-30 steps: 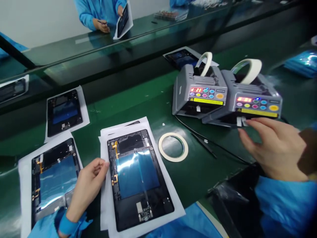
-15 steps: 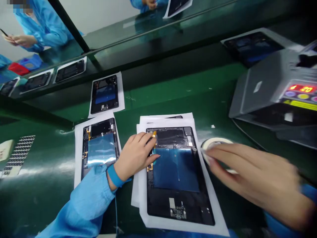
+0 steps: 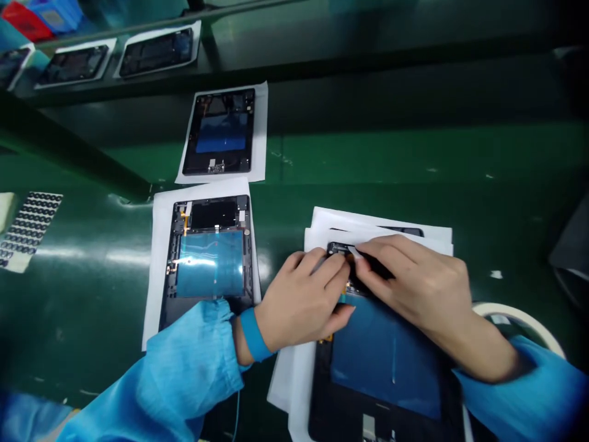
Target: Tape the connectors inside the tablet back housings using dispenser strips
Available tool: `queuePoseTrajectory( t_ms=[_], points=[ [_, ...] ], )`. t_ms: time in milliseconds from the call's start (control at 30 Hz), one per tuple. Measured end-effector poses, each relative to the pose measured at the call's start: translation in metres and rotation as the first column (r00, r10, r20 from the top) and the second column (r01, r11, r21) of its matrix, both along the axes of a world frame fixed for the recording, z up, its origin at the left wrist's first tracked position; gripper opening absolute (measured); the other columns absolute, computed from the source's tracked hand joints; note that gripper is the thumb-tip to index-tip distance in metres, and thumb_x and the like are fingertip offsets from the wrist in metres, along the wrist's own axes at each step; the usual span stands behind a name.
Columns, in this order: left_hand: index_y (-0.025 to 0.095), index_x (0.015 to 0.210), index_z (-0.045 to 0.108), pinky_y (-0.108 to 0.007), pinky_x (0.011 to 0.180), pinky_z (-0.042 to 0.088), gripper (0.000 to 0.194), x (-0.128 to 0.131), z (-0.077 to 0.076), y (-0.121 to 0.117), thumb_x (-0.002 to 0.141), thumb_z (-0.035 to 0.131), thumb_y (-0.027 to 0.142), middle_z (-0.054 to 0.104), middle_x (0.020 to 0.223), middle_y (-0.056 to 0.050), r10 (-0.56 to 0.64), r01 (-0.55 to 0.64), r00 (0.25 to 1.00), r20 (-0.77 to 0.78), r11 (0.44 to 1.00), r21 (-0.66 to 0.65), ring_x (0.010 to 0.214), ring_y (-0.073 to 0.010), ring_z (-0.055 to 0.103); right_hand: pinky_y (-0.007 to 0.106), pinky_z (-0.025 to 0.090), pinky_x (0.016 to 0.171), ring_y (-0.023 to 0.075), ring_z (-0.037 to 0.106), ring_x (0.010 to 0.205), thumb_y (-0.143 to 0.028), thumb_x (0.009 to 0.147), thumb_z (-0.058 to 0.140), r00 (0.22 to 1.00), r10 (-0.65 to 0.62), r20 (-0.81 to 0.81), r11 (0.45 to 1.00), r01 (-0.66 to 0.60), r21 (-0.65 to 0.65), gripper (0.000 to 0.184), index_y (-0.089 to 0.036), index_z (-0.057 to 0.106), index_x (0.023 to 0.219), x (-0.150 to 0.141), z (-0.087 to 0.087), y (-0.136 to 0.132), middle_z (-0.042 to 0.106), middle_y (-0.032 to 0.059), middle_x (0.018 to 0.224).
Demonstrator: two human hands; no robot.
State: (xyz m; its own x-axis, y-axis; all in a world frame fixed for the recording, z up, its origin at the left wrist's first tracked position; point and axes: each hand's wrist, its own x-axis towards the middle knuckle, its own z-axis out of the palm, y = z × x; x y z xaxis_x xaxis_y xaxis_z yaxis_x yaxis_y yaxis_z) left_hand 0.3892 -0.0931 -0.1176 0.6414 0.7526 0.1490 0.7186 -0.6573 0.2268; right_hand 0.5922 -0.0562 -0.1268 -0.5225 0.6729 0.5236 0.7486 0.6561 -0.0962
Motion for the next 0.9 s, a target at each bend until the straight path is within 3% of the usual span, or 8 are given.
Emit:
queuePoseTrajectory(
  t_ms=[400,667,767,900],
  points=[
    [0.008,0.138,0.052,-0.046,0.097,0.046,0.054,0.002,0.003,0.000,0.099,0.049,0.045,0.056,0.139,-0.016,0.021,-0.023,0.999,-0.049,0.999,-0.035,0.123,-0.0321,0.051,0.028,0.042,0.060,0.0139,0.067,0.075,-0.021,0.094,0.062,0.998,0.000,0.068,1.000,0.000,0.006,0.008,-0.017,0.069,0.093,-0.002,-0.002,0.000,0.074,0.0007,0.089],
    [0.011,0.127,0.057,-0.046,0.100,0.052,0.047,-0.001,-0.004,0.001,0.095,0.058,0.046,0.059,0.130,-0.018,0.056,-0.050,0.993,0.100,0.997,-0.058,0.120,-0.0321,0.056,0.030,0.035,0.057,0.0131,0.058,0.074,-0.023,0.097,0.057,0.987,0.012,0.162,1.000,-0.011,-0.005,0.019,-0.018,0.071,0.086,-0.005,0.000,-0.002,0.070,0.0035,0.093],
    [0.012,0.122,0.058,-0.046,0.094,0.055,0.045,-0.010,-0.003,0.008,0.099,0.056,0.050,0.060,0.124,-0.018,0.191,-0.182,0.971,0.144,0.980,-0.079,0.111,-0.0308,0.061,0.032,0.027,0.053,0.0160,0.056,0.073,-0.018,0.095,0.055,0.969,0.013,0.248,0.999,0.000,-0.051,0.020,-0.016,0.068,0.080,-0.010,0.007,-0.003,0.066,0.0054,0.083],
    [0.015,0.099,0.065,-0.042,0.087,0.055,0.018,-0.018,0.006,0.022,0.099,0.058,0.032,0.065,0.100,-0.010,0.402,-0.390,0.915,0.037,0.905,-0.169,0.095,-0.0259,0.064,0.034,0.025,0.052,0.0177,0.052,0.070,-0.014,0.092,0.056,0.945,0.017,0.326,0.997,0.009,-0.081,0.017,-0.015,0.065,0.077,-0.017,0.014,-0.007,0.060,0.0070,0.078]
  ],
)
